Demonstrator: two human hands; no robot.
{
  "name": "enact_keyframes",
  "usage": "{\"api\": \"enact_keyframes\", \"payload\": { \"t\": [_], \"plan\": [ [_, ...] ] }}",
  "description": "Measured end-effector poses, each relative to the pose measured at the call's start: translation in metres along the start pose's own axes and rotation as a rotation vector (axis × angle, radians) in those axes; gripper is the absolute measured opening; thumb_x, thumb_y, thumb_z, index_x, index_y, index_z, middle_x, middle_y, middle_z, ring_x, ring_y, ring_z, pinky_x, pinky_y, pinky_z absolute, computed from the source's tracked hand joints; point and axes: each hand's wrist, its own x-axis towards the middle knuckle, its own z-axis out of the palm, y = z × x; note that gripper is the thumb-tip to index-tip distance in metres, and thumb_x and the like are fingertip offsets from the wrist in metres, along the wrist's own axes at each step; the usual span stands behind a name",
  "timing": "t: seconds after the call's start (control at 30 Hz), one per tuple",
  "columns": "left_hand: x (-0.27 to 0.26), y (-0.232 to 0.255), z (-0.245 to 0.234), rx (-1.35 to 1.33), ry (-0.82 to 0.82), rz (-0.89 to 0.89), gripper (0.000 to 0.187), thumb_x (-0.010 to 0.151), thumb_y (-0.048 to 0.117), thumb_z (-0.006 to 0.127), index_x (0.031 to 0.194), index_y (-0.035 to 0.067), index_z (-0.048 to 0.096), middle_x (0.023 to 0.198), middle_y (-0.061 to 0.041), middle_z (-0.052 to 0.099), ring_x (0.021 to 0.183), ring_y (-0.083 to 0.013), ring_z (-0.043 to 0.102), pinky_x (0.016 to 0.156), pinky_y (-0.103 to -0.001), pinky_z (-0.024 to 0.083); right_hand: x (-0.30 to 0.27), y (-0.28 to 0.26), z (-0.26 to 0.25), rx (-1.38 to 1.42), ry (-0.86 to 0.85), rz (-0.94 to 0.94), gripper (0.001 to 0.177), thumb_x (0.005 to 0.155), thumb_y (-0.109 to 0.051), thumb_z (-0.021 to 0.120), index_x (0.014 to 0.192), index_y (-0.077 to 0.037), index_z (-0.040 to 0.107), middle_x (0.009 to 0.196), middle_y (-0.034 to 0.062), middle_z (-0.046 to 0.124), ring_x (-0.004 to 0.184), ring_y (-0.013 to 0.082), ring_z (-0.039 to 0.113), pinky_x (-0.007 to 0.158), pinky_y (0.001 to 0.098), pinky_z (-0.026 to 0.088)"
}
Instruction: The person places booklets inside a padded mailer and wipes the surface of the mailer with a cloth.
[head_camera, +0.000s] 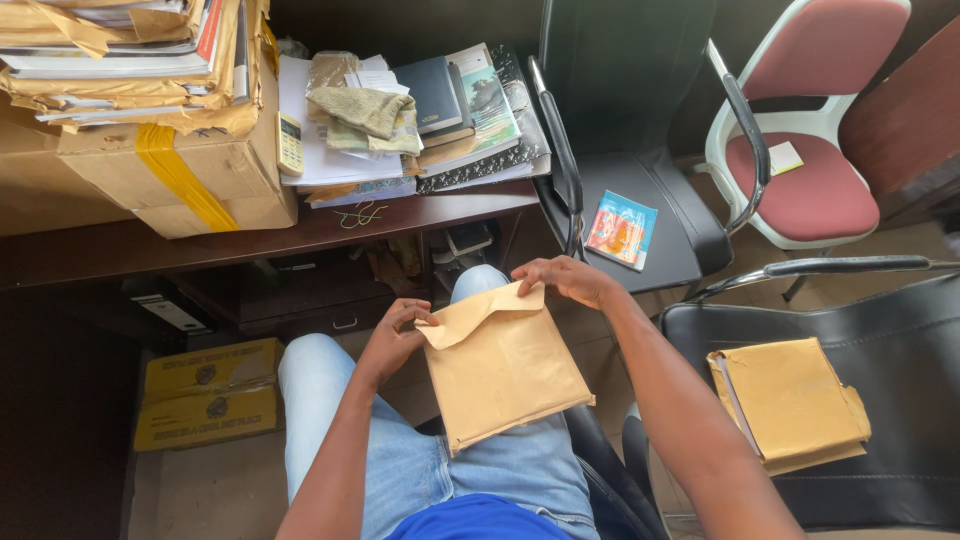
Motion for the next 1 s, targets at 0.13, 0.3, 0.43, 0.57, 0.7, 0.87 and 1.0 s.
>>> {"api": "enact_keyframes", "payload": {
  "t": [0.13,0.3,0.43,0.57,0.7,0.87,1.0],
  "plan": [
    [0.001,-0.006,-0.005,-0.137,-0.139,-0.080,0.029,0.083,0.025,0.065,0.105,0.010,0.075,0.138,-0.001,0.055,0.127,-0.0204,0.058,0.103,-0.033,0.051,0.020,0.035,-0.008,0.085,0.072,0.052,0.042,0.088,-0.042,0.069,0.084,-0.002,0.077,0.135,0.0023,0.067,0.124,0.0169,0.057,0.094,0.0319,0.046],
    [0.012,-0.042,0.015,0.056,0.045,-0.217,0.049,0.093,0.038,0.083,0.101,-0.005,0.063,0.108,-0.024,0.063,0.097,-0.0268,0.065,0.086,-0.037,0.054,0.032,0.056,-0.003,-0.053,0.255,0.125,0.047,0.080,-0.020,0.094,0.106,-0.001,0.060,0.103,0.0161,0.061,0.091,0.0222,0.056,0.071,0.0362,0.044],
    [0.002,-0.022,0.032,-0.069,0.179,-0.277,0.052,0.078,0.029,0.088,0.107,0.002,0.053,0.105,-0.016,0.061,0.094,-0.0241,0.061,0.079,-0.040,0.054,0.014,0.017,0.018,0.076,0.308,0.272,0.060,0.069,-0.019,0.093,0.116,-0.010,0.058,0.105,0.0082,0.066,0.091,0.0189,0.066,0.072,0.0356,0.052],
    [-0.004,-0.014,0.032,-0.428,0.119,-0.519,0.056,0.081,0.027,0.081,0.123,0.007,0.051,0.110,-0.015,0.067,0.098,-0.0255,0.070,0.079,-0.041,0.061,0.012,0.023,0.016,0.200,0.160,0.374,0.061,0.065,-0.018,0.092,0.119,-0.006,0.067,0.107,0.0081,0.074,0.097,0.0212,0.072,0.083,0.0376,0.057],
    [-0.003,-0.025,0.031,-0.515,0.015,-0.548,0.055,0.090,0.029,0.073,0.132,-0.003,0.060,0.114,-0.016,0.071,0.099,-0.0242,0.071,0.081,-0.041,0.060,0.015,0.028,0.009,0.276,0.089,0.330,0.058,0.065,-0.012,0.093,0.116,0.002,0.071,0.111,0.0126,0.077,0.103,0.0242,0.074,0.094,0.0383,0.058],
    [0.000,-0.008,0.027,-0.619,-0.014,-0.408,0.047,0.092,0.027,0.070,0.128,-0.001,0.060,0.115,-0.014,0.072,0.101,-0.0221,0.071,0.087,-0.038,0.060,0.001,0.008,0.014,0.322,0.099,0.244,0.058,0.067,-0.015,0.091,0.118,0.005,0.071,0.114,0.0135,0.076,0.106,0.0237,0.073,0.096,0.0380,0.057],
    [0.005,-0.003,0.030,-0.666,0.028,-0.307,0.044,0.095,0.027,0.069,0.130,0.002,0.061,0.115,-0.011,0.070,0.100,-0.0207,0.068,0.087,-0.038,0.056,-0.016,0.002,0.018,0.403,0.093,0.166,0.061,0.071,-0.023,0.089,0.123,0.002,0.069,0.118,0.0131,0.074,0.108,0.0232,0.071,0.098,0.0387,0.055]
  ]
}}
